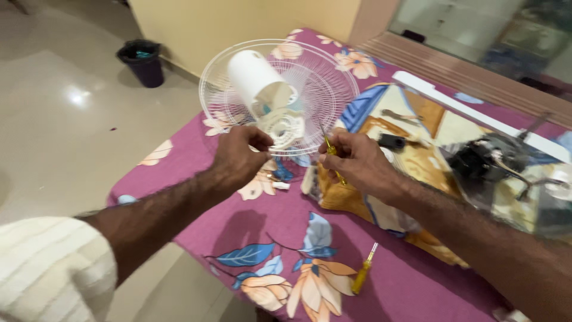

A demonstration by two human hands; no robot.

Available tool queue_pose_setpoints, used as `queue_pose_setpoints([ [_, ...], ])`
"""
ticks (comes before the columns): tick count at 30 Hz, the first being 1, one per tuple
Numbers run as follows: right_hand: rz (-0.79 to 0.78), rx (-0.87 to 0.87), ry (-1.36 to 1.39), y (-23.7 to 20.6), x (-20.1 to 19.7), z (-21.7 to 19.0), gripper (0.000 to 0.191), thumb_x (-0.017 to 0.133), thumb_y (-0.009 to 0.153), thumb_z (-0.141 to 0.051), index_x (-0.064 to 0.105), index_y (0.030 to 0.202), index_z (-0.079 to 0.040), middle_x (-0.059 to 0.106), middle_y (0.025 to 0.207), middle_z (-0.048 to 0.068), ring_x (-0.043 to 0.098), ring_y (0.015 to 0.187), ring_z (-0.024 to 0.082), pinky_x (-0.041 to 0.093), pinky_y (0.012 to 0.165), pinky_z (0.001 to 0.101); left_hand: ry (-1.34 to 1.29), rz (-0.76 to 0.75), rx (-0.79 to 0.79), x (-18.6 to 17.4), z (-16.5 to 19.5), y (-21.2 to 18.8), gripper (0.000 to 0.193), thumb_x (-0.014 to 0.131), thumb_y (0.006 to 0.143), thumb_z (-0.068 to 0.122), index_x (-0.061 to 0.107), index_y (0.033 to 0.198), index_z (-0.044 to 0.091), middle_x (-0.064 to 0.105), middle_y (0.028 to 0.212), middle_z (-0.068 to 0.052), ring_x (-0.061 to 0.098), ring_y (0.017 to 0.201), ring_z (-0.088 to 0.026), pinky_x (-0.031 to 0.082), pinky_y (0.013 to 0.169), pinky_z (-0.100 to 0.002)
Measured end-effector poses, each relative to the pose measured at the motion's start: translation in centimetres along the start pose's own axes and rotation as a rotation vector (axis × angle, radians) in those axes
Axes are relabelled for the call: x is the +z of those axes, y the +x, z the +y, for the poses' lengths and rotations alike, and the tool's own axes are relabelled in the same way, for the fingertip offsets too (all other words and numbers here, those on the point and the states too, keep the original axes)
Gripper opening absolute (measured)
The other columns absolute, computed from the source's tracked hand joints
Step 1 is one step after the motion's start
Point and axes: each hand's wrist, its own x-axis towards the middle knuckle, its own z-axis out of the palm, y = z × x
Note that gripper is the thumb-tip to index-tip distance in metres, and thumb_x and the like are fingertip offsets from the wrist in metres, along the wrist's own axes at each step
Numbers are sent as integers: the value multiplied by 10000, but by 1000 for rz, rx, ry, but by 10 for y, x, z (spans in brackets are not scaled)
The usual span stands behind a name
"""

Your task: The person uses a screwdriver to remove screws from the teal fan housing and detaches the motor assembly. They then wipe the interior of the housing with a white cloth and continue to manipulate the motor and housing components on the table.

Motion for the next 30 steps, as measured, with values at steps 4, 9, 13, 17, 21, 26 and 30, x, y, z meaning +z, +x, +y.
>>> queue_pose_setpoints([
  [4,-83,74,-86,20,23,-17,219,635,934,-117,675,1121,-10,725,811,74,711,699,139,592,658,294,38,-123,-39,-13,-11,-8,281,723,854,109,770,1121,39,776,1105,-143,763,978,-226,612,905,-364],
  [9,-238,117,-161,29,34,-18,199,658,943,-126,693,1079,16,730,859,121,708,744,171,588,692,329,122,-422,-156,-6,-23,1,320,710,863,137,764,1159,28,797,1077,-186,788,956,-277,643,878,-394],
  [13,-267,183,-190,40,42,-13,205,680,917,-143,705,1059,3,750,868,139,735,759,192,610,724,356,245,-456,45,10,-45,15,334,746,831,113,751,1150,11,764,1110,-177,766,985,-268,597,934,-388],
  [17,-272,201,-201,47,45,-4,209,688,907,-166,706,1046,-10,766,884,124,763,783,183,625,746,343,241,-385,255,23,-64,25,333,719,788,14,720,1115,-49,755,1095,-216,745,1023,-306,598,937,-413],
  [21,-291,210,-294,56,48,2,190,660,917,-143,711,1060,-30,775,884,113,774,795,172,629,745,338,355,-512,170,23,-68,33,279,656,874,33,747,1137,47,773,1109,-175,769,1014,-267,605,958,-392],
  [26,-318,222,-321,62,58,11,190,620,896,-65,717,1044,3,775,832,121,762,746,196,638,690,376,420,-512,352,22,-77,30,179,681,883,71,714,1056,36,737,1003,-159,713,983,-294,578,891,-426],
  [30,-308,214,-307,60,63,21,207,669,897,-146,726,1041,-9,772,807,102,742,713,178,601,674,340,417,-440,576,32,-94,29,163,686,847,71,678,1002,24,674,964,-177,678,904,-338,587,789,-446],
])
